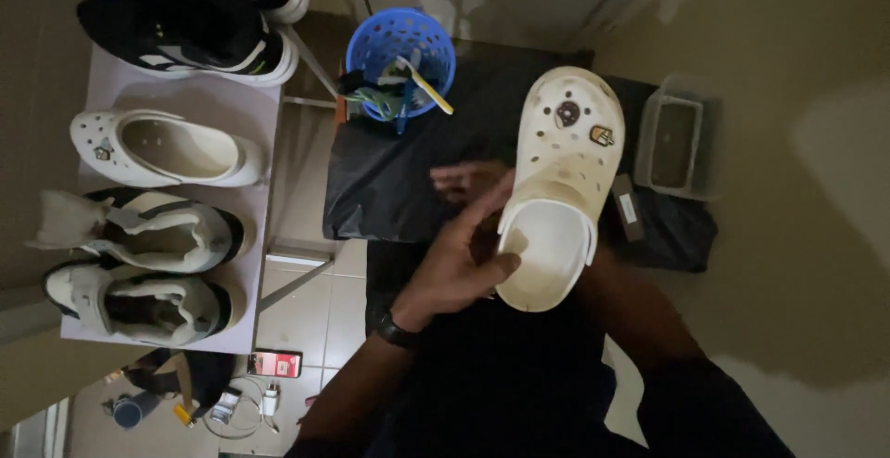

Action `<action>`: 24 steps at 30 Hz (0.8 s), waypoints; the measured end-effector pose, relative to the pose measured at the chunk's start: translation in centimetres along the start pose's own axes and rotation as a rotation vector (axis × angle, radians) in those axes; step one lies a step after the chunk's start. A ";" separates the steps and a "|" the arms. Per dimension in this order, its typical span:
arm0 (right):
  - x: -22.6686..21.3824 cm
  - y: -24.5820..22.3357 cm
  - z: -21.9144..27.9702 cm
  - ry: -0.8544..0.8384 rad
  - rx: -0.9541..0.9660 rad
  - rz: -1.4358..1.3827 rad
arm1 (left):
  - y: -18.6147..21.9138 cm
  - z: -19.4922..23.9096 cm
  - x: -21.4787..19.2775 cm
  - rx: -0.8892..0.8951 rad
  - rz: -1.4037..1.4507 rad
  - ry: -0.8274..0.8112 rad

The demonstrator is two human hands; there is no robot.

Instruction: The person scrubs the interior and exterior of a white clog-style shoe using a small brush and a cleaning block. The person repeatedly dips the brush into a container and scrubs different parts of the shoe, then places the shoe on a nearby shelf with other footwear.

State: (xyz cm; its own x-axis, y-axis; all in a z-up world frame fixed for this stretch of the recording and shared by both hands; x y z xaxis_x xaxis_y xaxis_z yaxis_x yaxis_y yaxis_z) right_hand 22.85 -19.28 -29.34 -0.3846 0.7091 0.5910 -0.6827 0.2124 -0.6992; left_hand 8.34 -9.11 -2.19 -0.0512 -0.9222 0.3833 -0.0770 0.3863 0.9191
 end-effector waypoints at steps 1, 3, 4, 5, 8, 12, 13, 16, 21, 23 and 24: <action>-0.2 1.0 -0.1 -0.083 0.058 -0.038 | 0.2 0.1 0.2 -0.004 0.030 -0.004; 1.1 0.1 -1.1 -0.168 0.118 -0.074 | 0.7 0.1 0.5 -0.006 0.060 -0.004; 1.4 -2.2 -0.8 -0.048 -0.044 -0.021 | 0.9 0.0 0.6 -0.005 0.050 -0.015; 1.6 -4.5 -0.2 0.074 -0.206 0.031 | 1.1 0.0 0.7 -0.005 0.041 -0.025; 0.5 -8.6 -1.1 0.343 -0.290 -0.068 | 1.3 0.2 0.8 -0.005 0.022 -0.035; -1.7 -11.2 -3.3 0.527 -0.456 -0.039 | 1.4 0.2 0.9 0.004 0.011 -0.045; -2.6 -11.6 -4.2 0.568 -0.471 0.014 | 1.5 0.1 0.9 0.006 -0.003 -0.051; -2.7 -14.0 -4.7 0.652 -0.476 0.157 | 2.1 0.1 0.9 -0.019 -0.066 -0.088; -4.6 -17.3 -6.6 0.790 -0.620 0.631 | 2.8 0.0 0.5 -0.055 -0.104 -0.085; -4.7 -18.4 -8.1 0.809 -0.622 0.903 | 2.8 -0.1 0.2 -0.082 -0.125 -0.067; -1.9 -19.6 -7.5 0.804 -0.626 0.901 | 2.9 -0.1 0.1 -0.078 -0.129 -0.065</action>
State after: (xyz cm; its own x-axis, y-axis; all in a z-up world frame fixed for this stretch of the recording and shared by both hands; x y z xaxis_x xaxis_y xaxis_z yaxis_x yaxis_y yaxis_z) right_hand 41.63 -19.74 -19.83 0.0688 0.9097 -0.4095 0.0878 -0.4144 -0.9058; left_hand 8.24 -8.08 0.55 -0.1102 -0.9601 0.2572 -0.0094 0.2598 0.9656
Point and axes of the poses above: each hand's wrist, its own z-axis away from the middle knuckle, its own x-axis out of the palm, y = z × x, the point moved 6 cm from there along -z, towards the middle knuckle, and after that the axes turned 13 degrees about y, right-handed, at the moved point
